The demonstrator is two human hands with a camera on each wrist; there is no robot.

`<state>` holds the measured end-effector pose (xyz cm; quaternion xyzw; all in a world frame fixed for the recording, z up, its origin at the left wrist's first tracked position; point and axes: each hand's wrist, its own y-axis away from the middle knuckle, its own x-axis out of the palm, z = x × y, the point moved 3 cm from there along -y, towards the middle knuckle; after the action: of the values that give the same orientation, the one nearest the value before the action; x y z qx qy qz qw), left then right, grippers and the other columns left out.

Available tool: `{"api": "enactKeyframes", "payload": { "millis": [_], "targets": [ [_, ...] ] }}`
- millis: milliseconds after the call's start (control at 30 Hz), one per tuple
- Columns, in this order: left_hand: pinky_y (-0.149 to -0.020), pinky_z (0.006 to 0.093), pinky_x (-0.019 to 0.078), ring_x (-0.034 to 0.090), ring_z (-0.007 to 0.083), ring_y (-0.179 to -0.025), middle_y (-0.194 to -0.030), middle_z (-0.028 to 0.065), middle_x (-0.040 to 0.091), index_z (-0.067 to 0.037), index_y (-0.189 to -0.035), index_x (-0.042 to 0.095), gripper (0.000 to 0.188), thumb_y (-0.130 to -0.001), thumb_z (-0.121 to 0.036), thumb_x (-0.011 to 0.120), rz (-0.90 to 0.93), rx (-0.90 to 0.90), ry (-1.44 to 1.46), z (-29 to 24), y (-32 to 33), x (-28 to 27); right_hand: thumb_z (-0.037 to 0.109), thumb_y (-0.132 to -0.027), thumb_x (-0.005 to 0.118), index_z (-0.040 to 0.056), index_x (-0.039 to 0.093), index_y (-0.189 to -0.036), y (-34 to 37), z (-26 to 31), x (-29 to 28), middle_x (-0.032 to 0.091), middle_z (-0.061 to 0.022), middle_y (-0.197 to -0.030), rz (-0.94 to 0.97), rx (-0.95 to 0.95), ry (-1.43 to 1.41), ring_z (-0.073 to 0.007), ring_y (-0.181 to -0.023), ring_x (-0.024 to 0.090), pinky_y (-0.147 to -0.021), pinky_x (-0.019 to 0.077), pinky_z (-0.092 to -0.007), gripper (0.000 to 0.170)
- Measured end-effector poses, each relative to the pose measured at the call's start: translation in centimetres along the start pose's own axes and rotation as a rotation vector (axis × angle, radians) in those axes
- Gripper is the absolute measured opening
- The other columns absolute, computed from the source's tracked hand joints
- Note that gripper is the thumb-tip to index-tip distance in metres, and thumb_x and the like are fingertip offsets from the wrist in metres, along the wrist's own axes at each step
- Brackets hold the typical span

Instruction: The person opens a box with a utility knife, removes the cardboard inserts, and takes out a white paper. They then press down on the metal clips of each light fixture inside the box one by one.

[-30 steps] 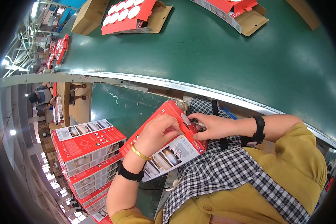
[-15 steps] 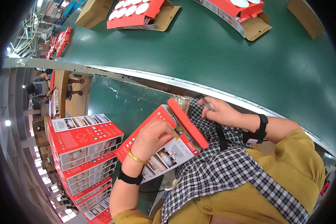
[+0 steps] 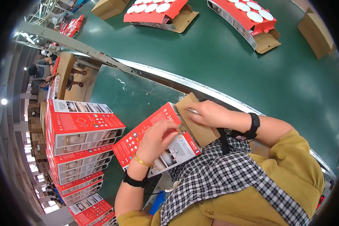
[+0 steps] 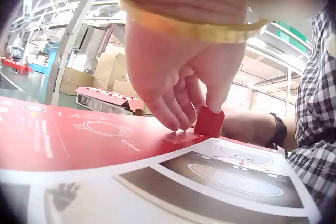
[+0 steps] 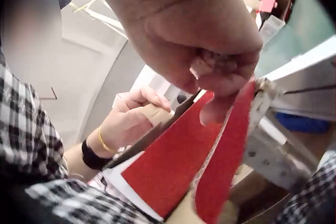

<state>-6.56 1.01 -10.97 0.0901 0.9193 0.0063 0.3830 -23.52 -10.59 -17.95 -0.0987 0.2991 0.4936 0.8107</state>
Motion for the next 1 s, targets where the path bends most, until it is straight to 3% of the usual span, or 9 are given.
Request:
{"api": "enactKeyframes", "payload": {
  "millis": [33, 133, 200, 467, 667, 733, 800, 833, 1000],
  "targets": [
    [-0.087, 0.0376, 0.0535, 0.066, 0.0295, -0.1, -0.107, 0.0121, 0.069, -0.003, -0.099, 0.065, 0.02, -0.082, -0.006, 0.075, -0.061, -0.002, 0.008, -0.3, 0.3, -0.1, 0.017, -0.087, 0.063, 0.0037, 0.061, -0.121, -0.4, 0.2, -0.1, 0.07, -0.0221, -0.096, -0.013, 0.118, -0.176, -0.0396, -0.089, 0.069, -0.079, 0.0559, -0.0483, 0.037],
    [-0.091, 0.0405, 0.0516, 0.063, 0.0326, -0.105, -0.112, 0.0138, 0.067, -0.004, -0.101, 0.064, 0.023, -0.083, -0.012, 0.076, -0.176, 0.019, -0.041, -0.9, 1.4, 0.5, 0.019, -0.088, 0.063, 0.0032, 0.054, -0.129, -0.7, 0.0, 1.1, 0.07, -0.024, -0.097, -0.154, -0.014, -0.085, -0.0407, -0.089, 0.069, -0.079, 0.0559, -0.0485, 0.045],
    [-0.094, 0.0423, 0.0498, 0.061, 0.0345, -0.109, -0.115, 0.0151, 0.066, -0.004, -0.103, 0.063, 0.026, -0.083, -0.014, 0.077, -0.244, 0.048, -0.096, -1.0, 1.7, 1.0, 0.019, -0.087, 0.063, 0.003, 0.05, -0.133, -0.5, -0.1, 0.8, 0.07, -0.0241, -0.099, -0.115, 0.058, -0.016, -0.0407, -0.09, 0.069, -0.08, 0.056, -0.0482, 0.05],
    [-0.104, 0.0433, 0.0441, 0.055, 0.0367, -0.124, -0.132, 0.0182, 0.06, -0.005, -0.114, 0.063, 0.034, -0.083, -0.013, 0.075, -0.207, -0.051, -0.053, 0.0, 3.6, 2.5, 0.013, -0.085, 0.065, 0.0042, 0.045, -0.139, -1.8, -1.7, 1.6, 0.07, -0.024, -0.104, -0.043, 0.136, 0.151, -0.0395, -0.093, 0.069, -0.08, 0.0554, -0.0454, 0.058],
    [-0.11, 0.042, 0.04, 0.049, 0.0375, -0.135, -0.147, 0.0196, 0.05, -0.006, -0.133, 0.058, 0.053, -0.082, -0.009, 0.073, -0.378, -0.251, 0.027, 1.3, 11.0, 1.8, 0.021, -0.083, 0.073, 0.0006, 0.06, -0.122, -5.0, 1.0, -0.4, 0.069, -0.0218, -0.102, -0.156, -0.198, 0.12, -0.035, -0.09, 0.069, -0.08, 0.0552, -0.0412, 0.045],
    [-0.114, 0.0441, 0.0355, 0.044, 0.0376, -0.139, -0.151, 0.0193, 0.047, -0.006, -0.136, 0.057, 0.055, -0.084, -0.015, 0.071, -0.445, -0.311, -0.019, 2.9, 13.8, 2.3, 0.021, -0.084, 0.072, 0.0002, 0.063, -0.117, -5.8, 1.2, -0.8, 0.069, -0.0214, -0.103, 0.022, -0.108, 0.072, -0.0342, -0.091, 0.069, -0.081, 0.0548, -0.0405, 0.04],
    [-0.117, 0.0479, 0.0291, 0.039, 0.0376, -0.143, -0.153, 0.0197, 0.044, -0.006, -0.14, 0.055, 0.057, -0.087, -0.022, 0.069, -0.414, -0.381, -0.381, 3.8, 15.6, 2.9, 0.021, -0.084, 0.069, 0.0017, 0.065, -0.114, -6.0, 0.4, -0.8, 0.069, -0.0206, -0.099, -0.006, -0.205, 0.15, -0.0349, -0.089, 0.069, -0.079, 0.0549, -0.0415, 0.035],
    [-0.118, 0.0521, 0.0241, 0.035, 0.0373, -0.146, -0.154, 0.0191, 0.043, -0.007, -0.142, 0.054, 0.064, -0.088, -0.037, 0.07, -0.388, -0.397, -0.387, 4.1, 16.0, 3.3, 0.02, -0.085, 0.067, 0.0023, 0.066, -0.111, -5.9, 0.4, -0.8, 0.069, -0.0207, -0.097, -0.023, -0.224, 0.213, -0.0358, -0.088, 0.068, -0.078, 0.0549, -0.0423, 0.032],
    [-0.118, 0.0546, 0.024, 0.036, 0.0376, -0.145, -0.154, 0.0177, 0.044, -0.008, -0.142, 0.053, 0.087, -0.075, -0.058, 0.076, -0.396, -0.345, -0.461, 3.9, 15.9, 3.7, 0.018, -0.085, 0.062, 0.0037, 0.069, -0.101, -7.9, 1.4, -1.2, 0.069, -0.021, -0.089, 0.006, -0.252, 0.377, -0.0388, -0.083, 0.067, -0.076, 0.0549, -0.0449, 0.023]
  ]
}}
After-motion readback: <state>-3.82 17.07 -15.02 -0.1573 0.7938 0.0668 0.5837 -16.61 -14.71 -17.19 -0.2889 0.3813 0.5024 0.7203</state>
